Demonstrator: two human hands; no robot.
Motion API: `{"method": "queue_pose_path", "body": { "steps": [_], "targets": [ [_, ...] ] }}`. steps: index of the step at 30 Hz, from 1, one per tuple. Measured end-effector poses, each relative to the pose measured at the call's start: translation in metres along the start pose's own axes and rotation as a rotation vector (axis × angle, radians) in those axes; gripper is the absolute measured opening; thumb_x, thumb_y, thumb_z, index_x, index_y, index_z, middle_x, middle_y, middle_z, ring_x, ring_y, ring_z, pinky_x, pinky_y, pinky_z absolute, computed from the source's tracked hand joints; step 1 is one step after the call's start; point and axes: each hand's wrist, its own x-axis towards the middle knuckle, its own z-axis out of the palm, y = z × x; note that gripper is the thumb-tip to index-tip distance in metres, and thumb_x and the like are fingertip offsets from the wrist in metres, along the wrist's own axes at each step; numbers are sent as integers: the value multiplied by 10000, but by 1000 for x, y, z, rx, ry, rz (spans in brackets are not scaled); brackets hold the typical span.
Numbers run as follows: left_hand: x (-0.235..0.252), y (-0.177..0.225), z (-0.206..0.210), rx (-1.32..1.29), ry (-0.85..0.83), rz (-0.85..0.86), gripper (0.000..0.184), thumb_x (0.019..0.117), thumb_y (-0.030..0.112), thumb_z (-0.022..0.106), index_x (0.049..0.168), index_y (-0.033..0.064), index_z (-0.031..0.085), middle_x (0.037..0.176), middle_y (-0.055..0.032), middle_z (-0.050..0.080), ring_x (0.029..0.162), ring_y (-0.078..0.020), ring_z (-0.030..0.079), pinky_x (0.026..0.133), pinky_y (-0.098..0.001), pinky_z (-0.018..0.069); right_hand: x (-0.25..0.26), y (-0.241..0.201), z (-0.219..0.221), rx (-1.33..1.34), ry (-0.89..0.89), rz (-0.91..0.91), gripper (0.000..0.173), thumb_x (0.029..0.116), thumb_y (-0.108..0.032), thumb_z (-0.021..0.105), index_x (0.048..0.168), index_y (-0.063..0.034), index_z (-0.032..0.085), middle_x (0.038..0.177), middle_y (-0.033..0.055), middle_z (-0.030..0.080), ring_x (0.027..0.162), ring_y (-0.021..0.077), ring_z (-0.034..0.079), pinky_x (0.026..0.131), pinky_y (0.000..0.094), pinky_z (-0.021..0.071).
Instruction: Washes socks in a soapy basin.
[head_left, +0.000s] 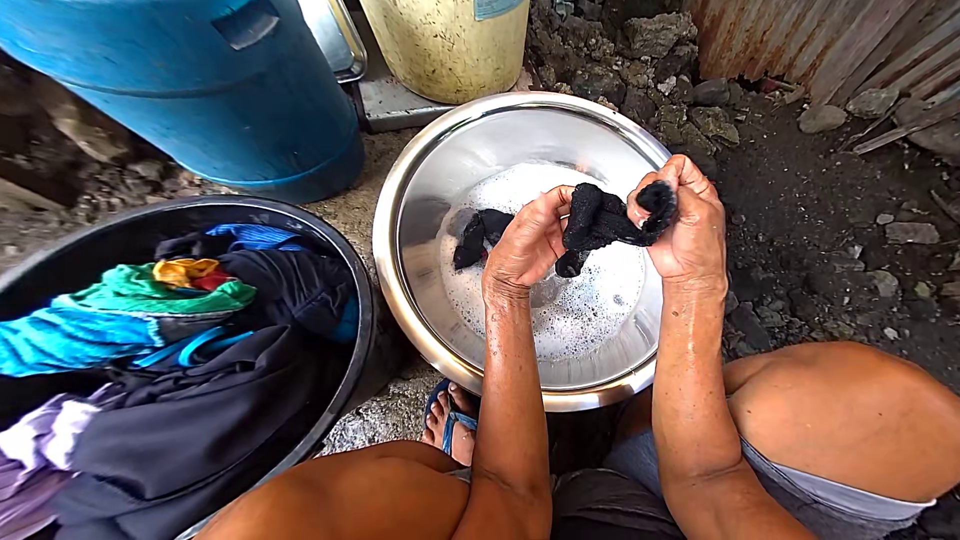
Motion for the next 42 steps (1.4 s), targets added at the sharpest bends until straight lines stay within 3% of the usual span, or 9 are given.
{"method": "queue_pose_path", "body": {
  "steps": [3, 8, 12, 15, 18, 29, 32, 35, 42],
  "targets": [
    [11, -14, 8, 495, 332, -152, 109, 1017, 93, 588, 917, 54, 607, 773, -5, 634, 706, -74, 623, 688, -274, 555, 2, 6, 10, -443, -35, 49, 247, 919, 20, 349, 802, -130, 505, 775, -33, 560, 695, 50, 544, 628, 255, 475],
    [-8, -93, -13, 722, 607, -463, 174, 1051, 178, 566, 1104, 33, 645, 846, -59, 592, 672, -112, 515, 614, -307, 472, -19, 28, 34, -442, 0, 178, 251, 934, -12, 321, 765, -118, 474, 679, 20, 491, 545, 98, 432, 487, 260, 342],
    [-11, -120, -40, 706, 657, -713, 232, 1067, 201, 548, 896, 50, 595, 681, -15, 484, 520, -80, 404, 482, -237, 341, -16, 32, 19, -96, 131, 267, 292, 1021, -108, 347, 785, -188, 498, 629, -47, 519, 456, 51, 467, 452, 220, 456],
    [-21, -131, -54, 923, 637, -825, 207, 1036, 163, 575, 998, -20, 664, 916, -170, 636, 810, -246, 592, 731, -423, 496, -9, 21, 6, 70, 195, 224, 319, 1061, -144, 344, 796, -213, 508, 608, -74, 500, 447, 36, 449, 444, 203, 434],
    [-32, -142, -74, 1045, 717, -943, 327, 1009, 240, 636, 1139, -55, 693, 1257, -279, 646, 1230, -394, 595, 1052, -562, 445, 0, -6, -9, 119, 185, 87, 357, 1073, -140, 293, 830, -218, 544, 624, -73, 554, 467, 52, 499, 457, 221, 464],
    [-55, -111, -107, 886, 1293, -845, 414, 1024, 283, 595, 1247, -65, 630, 1318, -312, 593, 1261, -433, 564, 1043, -585, 455, -7, -84, -28, 259, 281, -242, 446, 1099, -162, 158, 835, -153, 518, 595, -9, 549, 463, 118, 529, 457, 265, 498],
    [-57, -100, -108, 900, 1239, -772, 321, 1033, 239, 601, 1165, -45, 673, 1239, -298, 630, 1169, -421, 594, 988, -584, 460, -8, -83, -29, 168, 287, -248, 410, 1094, -124, 198, 849, -165, 523, 637, -16, 586, 490, 112, 561, 488, 262, 532],
    [-59, -85, -105, 931, 1030, -732, 227, 1030, 131, 580, 1184, -14, 661, 1085, -229, 640, 891, -305, 585, 770, -478, 478, -8, -68, -30, -202, 258, -157, 334, 1017, -37, 286, 903, -199, 555, 771, -79, 638, 604, 59, 604, 587, 246, 563],
    [-26, -27, -57, 1351, 899, -490, 400, 1003, 208, 646, 1328, -20, 602, 1287, -316, 605, 1204, -527, 559, 960, -698, 455, -4, -17, -16, -336, -74, 108, 288, 938, -13, 447, 1151, -136, 598, 993, -36, 666, 848, 52, 642, 742, 269, 566]
  ]
}}
